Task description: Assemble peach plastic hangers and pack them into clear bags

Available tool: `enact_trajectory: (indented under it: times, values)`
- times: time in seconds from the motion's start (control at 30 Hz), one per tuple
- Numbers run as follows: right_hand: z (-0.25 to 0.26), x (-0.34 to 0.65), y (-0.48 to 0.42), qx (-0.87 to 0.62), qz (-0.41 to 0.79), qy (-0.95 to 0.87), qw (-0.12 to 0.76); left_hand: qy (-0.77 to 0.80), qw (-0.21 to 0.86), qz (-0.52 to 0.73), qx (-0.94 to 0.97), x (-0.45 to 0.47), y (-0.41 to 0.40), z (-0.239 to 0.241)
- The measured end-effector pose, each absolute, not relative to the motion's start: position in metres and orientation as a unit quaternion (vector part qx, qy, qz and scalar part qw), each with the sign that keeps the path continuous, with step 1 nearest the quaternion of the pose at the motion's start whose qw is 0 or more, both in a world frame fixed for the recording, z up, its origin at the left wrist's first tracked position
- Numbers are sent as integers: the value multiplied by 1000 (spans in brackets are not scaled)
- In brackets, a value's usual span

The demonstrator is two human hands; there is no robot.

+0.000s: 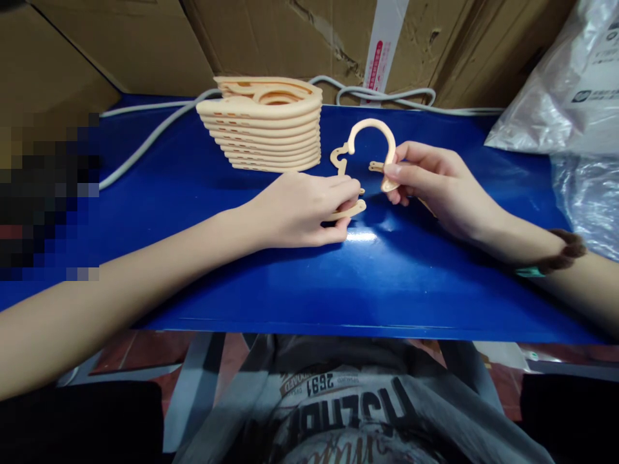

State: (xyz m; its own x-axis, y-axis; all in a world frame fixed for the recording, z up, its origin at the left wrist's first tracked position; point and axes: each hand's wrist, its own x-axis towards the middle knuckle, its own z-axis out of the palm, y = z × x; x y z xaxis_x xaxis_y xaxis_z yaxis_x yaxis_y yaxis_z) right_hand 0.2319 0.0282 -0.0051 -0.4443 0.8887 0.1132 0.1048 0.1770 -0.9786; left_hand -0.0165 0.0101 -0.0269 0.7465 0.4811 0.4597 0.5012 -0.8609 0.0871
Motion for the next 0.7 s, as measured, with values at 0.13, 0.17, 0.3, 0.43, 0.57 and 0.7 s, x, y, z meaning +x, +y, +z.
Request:
enact_trajectory:
  times: [0.13,0.17,0.3,0.43,0.57,0.7]
  values:
    - [-5,230,25,-358,537,-672,363,-266,42,-245,-931,-19,11,-29]
    - [-5,230,25,-358,539,-671,362,-268,44,-243,-931,-20,11,-29]
    - [-5,231,27,-366,532,-682,344,-276,58,-225,-933,-21,11,-27]
    - [-7,233,31,-388,516,-685,340,-284,58,-216,-932,-21,11,-26]
    - [-8,233,31,-398,505,-679,354,-290,54,-221,-930,-21,10,-25]
    - [-9,232,30,-398,516,-661,373,-318,77,-217,-920,-21,10,-26]
